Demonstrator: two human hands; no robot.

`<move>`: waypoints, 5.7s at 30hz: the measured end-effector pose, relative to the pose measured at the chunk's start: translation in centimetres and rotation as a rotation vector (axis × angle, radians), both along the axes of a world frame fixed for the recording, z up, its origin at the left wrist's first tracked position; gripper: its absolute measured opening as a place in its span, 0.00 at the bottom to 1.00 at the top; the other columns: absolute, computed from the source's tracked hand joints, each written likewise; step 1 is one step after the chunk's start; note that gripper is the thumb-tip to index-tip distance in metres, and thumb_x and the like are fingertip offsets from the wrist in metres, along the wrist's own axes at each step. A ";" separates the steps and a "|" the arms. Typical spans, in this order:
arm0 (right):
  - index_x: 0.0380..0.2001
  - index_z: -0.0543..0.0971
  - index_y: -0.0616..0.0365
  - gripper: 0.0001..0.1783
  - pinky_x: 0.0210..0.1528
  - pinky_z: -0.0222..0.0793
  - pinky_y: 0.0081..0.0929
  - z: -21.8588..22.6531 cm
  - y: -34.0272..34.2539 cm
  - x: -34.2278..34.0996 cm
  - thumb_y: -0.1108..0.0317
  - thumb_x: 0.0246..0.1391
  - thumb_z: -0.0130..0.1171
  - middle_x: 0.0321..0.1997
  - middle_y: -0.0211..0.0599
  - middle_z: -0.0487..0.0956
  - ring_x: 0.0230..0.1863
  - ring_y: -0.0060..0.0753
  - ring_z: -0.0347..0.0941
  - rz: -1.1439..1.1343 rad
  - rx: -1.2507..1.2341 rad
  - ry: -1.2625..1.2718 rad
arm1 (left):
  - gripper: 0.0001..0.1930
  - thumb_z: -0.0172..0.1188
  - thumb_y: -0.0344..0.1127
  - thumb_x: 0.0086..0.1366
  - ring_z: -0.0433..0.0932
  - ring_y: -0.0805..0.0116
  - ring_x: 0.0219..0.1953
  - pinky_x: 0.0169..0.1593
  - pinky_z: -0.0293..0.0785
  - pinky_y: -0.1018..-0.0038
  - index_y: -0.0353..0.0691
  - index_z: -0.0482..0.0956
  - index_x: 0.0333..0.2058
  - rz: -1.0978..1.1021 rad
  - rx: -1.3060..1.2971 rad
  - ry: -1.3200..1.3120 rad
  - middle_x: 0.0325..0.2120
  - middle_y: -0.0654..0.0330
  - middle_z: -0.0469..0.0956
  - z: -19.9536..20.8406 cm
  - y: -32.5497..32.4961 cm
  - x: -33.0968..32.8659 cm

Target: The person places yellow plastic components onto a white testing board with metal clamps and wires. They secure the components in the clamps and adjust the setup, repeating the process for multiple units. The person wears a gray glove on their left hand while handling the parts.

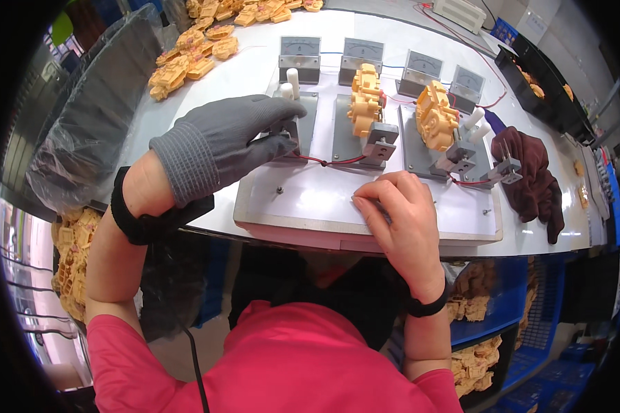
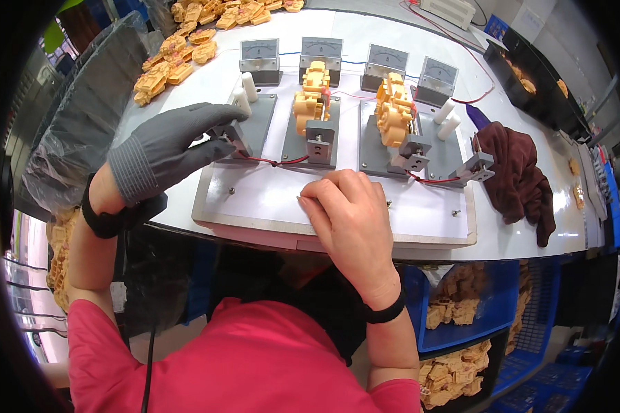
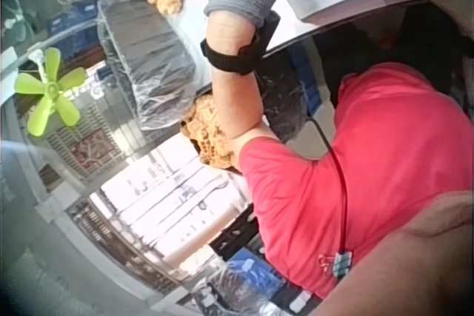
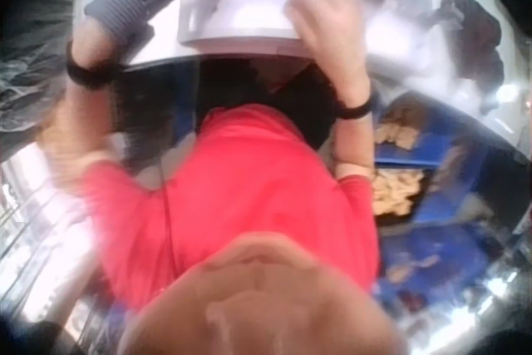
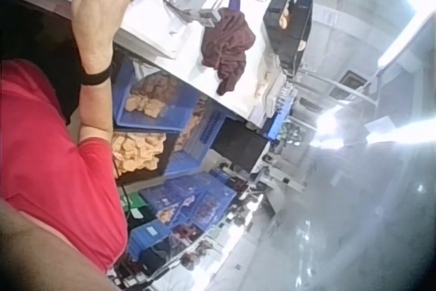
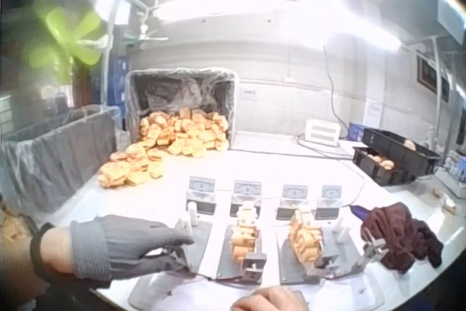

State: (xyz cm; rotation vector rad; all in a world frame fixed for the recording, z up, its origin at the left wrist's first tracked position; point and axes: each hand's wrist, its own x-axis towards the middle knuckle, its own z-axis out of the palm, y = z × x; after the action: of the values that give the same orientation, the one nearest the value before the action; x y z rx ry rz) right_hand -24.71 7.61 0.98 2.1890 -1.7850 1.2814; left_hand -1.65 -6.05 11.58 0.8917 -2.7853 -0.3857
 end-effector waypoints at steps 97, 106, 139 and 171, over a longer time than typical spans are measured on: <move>0.33 0.84 0.54 0.07 0.47 0.65 0.34 1.2 3.7 -7.6 0.69 0.50 0.71 0.35 0.32 0.79 0.41 0.40 0.73 -0.218 0.269 -0.063 | 0.47 0.67 0.43 0.56 0.57 0.53 0.72 0.73 0.52 0.61 0.34 0.55 0.71 0.460 0.483 0.590 0.70 0.46 0.57 -12.0 6.5 3.0; 0.31 0.83 0.53 0.08 0.44 0.64 0.33 0.8 3.7 -7.7 0.69 0.47 0.73 0.31 0.29 0.78 0.38 0.37 0.72 -0.194 0.201 0.000 | 0.47 0.67 0.41 0.56 0.57 0.53 0.73 0.73 0.52 0.61 0.35 0.57 0.71 0.460 0.472 0.610 0.70 0.46 0.58 -12.2 6.6 2.9; 0.43 0.78 0.61 0.09 0.50 0.67 0.24 1.0 5.2 -8.3 0.74 0.60 0.64 0.45 0.33 0.76 0.43 0.26 0.71 -0.197 0.059 -0.414 | 0.43 0.69 0.38 0.58 0.60 0.52 0.71 0.72 0.58 0.62 0.38 0.59 0.70 0.430 0.422 0.661 0.70 0.46 0.59 -12.9 6.5 2.9; 0.36 0.81 0.63 0.05 0.48 0.70 0.33 1.6 4.2 -6.3 0.74 0.57 0.65 0.39 0.40 0.76 0.43 0.41 0.74 -0.239 0.284 -0.106 | 0.44 0.70 0.38 0.58 0.59 0.53 0.72 0.71 0.58 0.62 0.37 0.59 0.70 0.433 0.470 0.706 0.70 0.46 0.57 -13.0 6.6 2.9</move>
State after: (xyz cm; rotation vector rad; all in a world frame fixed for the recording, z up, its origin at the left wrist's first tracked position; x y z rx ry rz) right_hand -31.04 11.85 2.60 1.9794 -2.3150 1.1733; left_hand 1.23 0.56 -1.42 1.1339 -1.8288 -1.0570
